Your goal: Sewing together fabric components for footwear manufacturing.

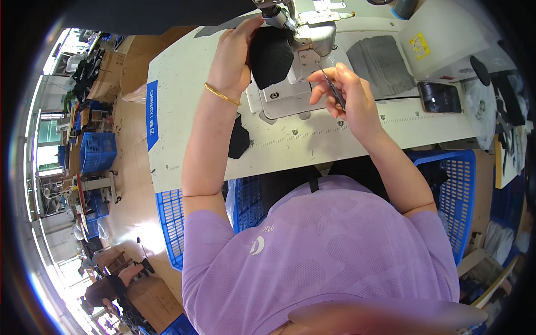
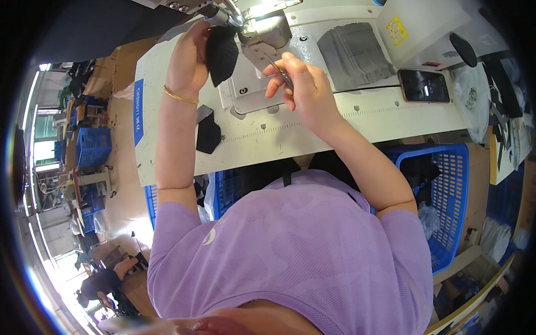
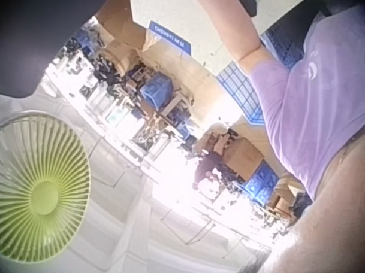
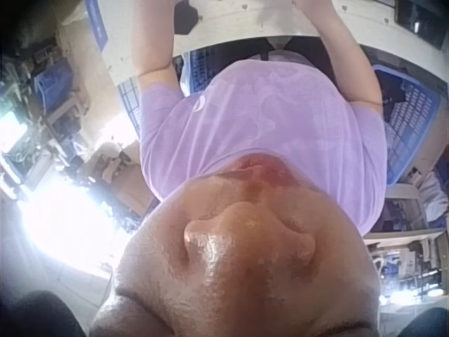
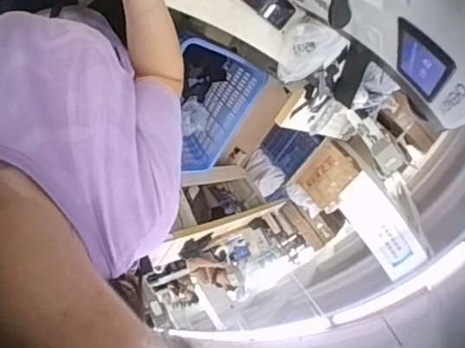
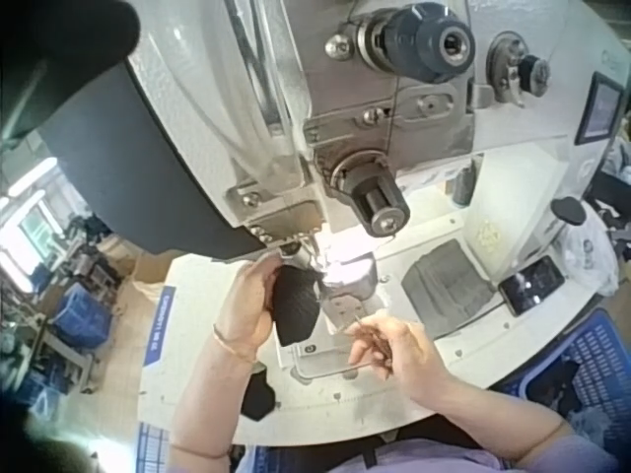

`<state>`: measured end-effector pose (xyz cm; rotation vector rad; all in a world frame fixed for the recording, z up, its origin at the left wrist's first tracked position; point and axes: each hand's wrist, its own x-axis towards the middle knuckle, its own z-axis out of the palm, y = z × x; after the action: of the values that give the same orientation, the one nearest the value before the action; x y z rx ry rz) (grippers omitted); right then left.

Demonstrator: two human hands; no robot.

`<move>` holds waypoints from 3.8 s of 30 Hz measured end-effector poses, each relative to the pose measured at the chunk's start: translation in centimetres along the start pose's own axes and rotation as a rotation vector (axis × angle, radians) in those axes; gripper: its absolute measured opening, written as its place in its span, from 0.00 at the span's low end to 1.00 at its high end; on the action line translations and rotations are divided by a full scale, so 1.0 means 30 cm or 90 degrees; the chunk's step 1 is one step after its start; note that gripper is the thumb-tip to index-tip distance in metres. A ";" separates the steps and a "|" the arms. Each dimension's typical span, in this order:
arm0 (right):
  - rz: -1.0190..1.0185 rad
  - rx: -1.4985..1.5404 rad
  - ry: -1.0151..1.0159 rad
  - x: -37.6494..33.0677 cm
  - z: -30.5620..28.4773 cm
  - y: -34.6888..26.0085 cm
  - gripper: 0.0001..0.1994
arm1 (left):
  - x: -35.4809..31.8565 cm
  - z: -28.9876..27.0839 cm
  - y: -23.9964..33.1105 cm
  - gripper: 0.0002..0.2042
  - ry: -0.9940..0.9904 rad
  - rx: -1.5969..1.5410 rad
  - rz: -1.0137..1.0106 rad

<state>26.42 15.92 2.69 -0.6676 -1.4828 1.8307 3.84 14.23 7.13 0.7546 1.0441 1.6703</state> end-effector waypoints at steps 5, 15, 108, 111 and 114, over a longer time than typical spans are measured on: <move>-0.030 -0.099 -0.012 -0.014 0.005 -0.011 0.24 | -0.038 0.047 0.003 0.09 0.028 0.113 0.033; -0.341 -0.616 0.061 -0.061 0.061 0.016 0.11 | -0.340 -0.034 -0.094 0.08 0.253 0.357 0.323; -0.353 -0.920 0.071 -0.173 -0.153 0.190 0.16 | -1.141 -0.699 -0.253 0.17 -0.101 0.928 0.361; -0.348 -0.915 0.085 -0.196 -0.170 0.196 0.16 | -1.063 -0.635 -0.195 0.17 -0.110 0.913 0.470; -0.343 -0.920 0.111 -0.230 -0.173 0.182 0.17 | -0.996 -0.597 -0.164 0.14 -0.105 0.937 0.516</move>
<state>33.69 13.19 -3.95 -0.8577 -2.4014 0.0744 0.12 -18.50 -5.20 2.4459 1.9587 1.1042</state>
